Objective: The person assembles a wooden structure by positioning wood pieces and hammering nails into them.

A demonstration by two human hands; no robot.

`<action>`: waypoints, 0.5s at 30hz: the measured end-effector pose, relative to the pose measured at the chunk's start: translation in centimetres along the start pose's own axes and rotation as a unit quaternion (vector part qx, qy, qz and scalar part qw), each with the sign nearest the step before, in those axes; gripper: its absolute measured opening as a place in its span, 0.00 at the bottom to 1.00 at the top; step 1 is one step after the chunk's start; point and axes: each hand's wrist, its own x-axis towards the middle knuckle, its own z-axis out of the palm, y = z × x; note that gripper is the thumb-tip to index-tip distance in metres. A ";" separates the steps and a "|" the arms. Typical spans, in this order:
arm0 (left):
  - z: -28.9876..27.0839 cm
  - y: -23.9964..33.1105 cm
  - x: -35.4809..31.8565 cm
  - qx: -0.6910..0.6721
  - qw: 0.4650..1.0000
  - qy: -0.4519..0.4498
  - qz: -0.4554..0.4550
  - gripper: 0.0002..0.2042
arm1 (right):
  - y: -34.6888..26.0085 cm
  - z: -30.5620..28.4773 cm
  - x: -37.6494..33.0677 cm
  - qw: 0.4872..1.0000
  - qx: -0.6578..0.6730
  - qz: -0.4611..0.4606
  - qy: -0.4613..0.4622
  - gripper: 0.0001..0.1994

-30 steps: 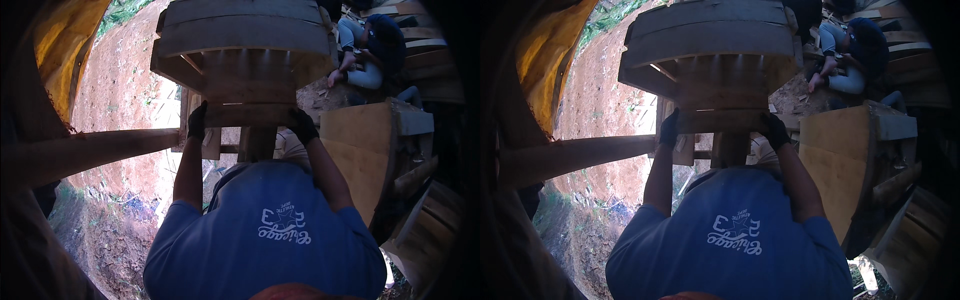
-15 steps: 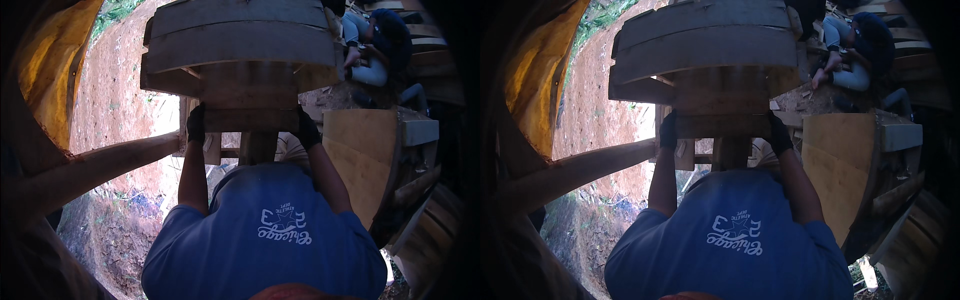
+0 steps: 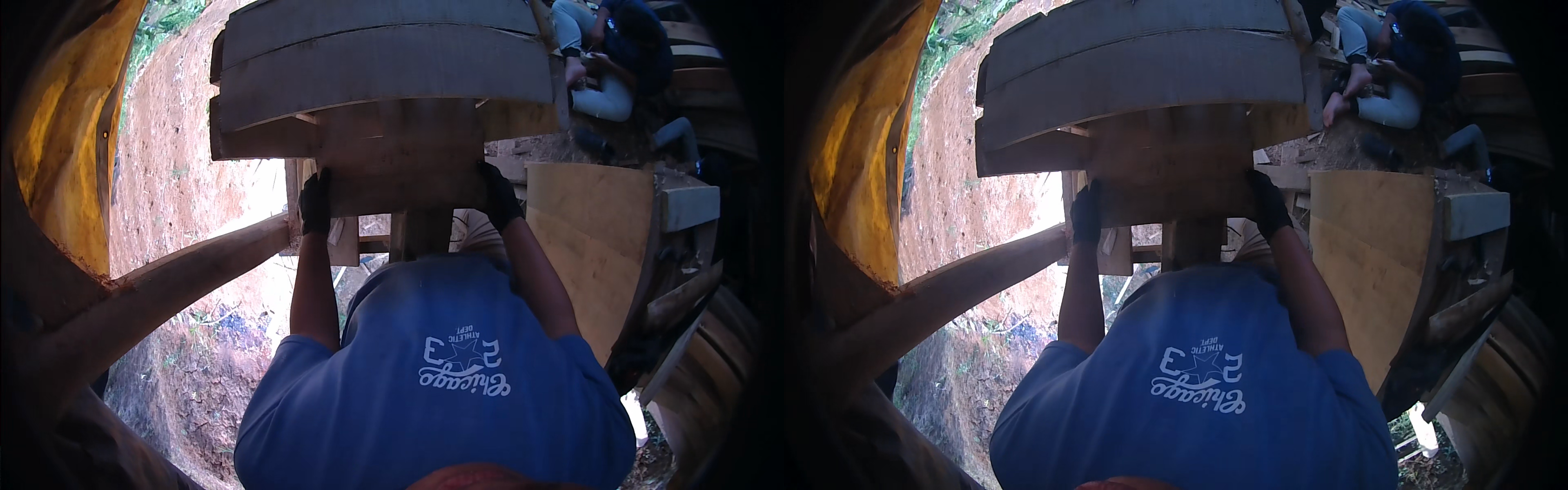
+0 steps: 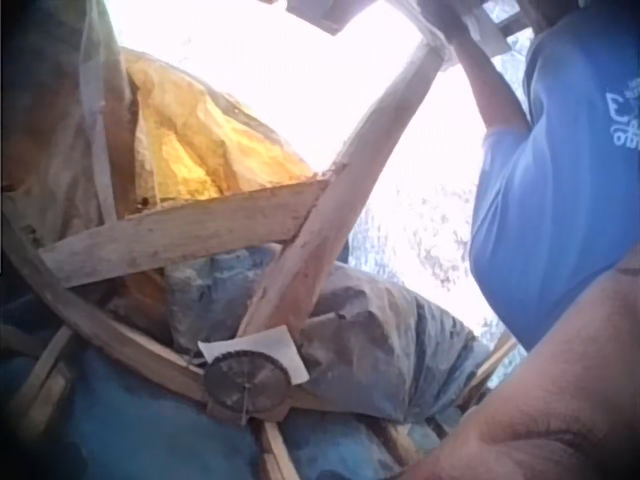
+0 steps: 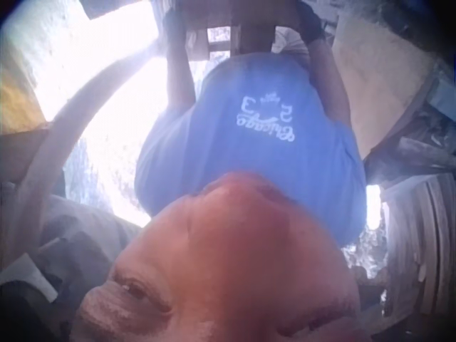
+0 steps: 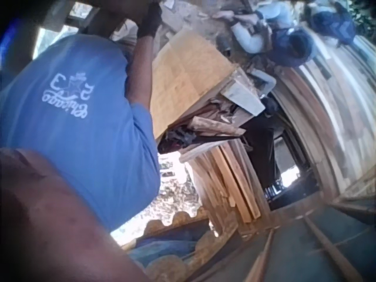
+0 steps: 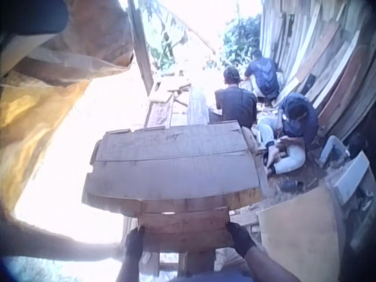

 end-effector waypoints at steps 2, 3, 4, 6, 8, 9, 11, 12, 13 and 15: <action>0.1 -1.8 -0.2 0.033 0.998 0.016 0.046 0.31 | 0.3 0.1 -0.5 1.000 -0.014 -0.016 0.012 0.19; 0.2 -3.1 -0.2 0.049 0.996 0.025 0.068 0.31 | 0.6 0.2 -0.6 0.999 -0.022 -0.023 0.017 0.18; 0.3 -3.4 -0.1 0.035 0.998 0.024 0.051 0.32 | 1.2 -0.5 -0.5 0.994 -0.077 -0.072 -0.008 0.18; 0.3 -3.6 0.3 0.009 1.000 0.020 0.018 0.32 | 2.5 -1.3 0.0 0.995 -0.059 -0.086 0.006 0.18; 0.3 -4.3 0.3 0.033 0.998 0.017 0.045 0.33 | 2.6 -0.9 -0.3 0.994 -0.063 -0.092 0.014 0.18; 0.3 -4.5 0.6 0.045 0.997 0.016 0.059 0.33 | 2.5 -0.8 -0.5 0.993 -0.074 -0.093 0.016 0.18; 0.4 -4.5 0.9 0.078 0.995 0.030 0.060 0.34 | 3.1 -1.4 -0.7 0.984 -0.123 -0.132 0.011 0.18; 0.4 -4.5 1.0 0.094 0.993 0.037 0.060 0.34 | 3.3 -1.5 -0.6 0.972 -0.161 -0.170 -0.001 0.18; 0.4 -4.6 1.1 0.102 0.992 0.037 0.061 0.34 | 3.5 -1.6 -0.7 0.958 -0.198 -0.207 -0.011 0.18; 0.3 -5.0 1.2 0.118 0.990 0.038 0.063 0.34 | 3.5 -1.6 -0.3 0.988 -0.084 -0.131 0.009 0.18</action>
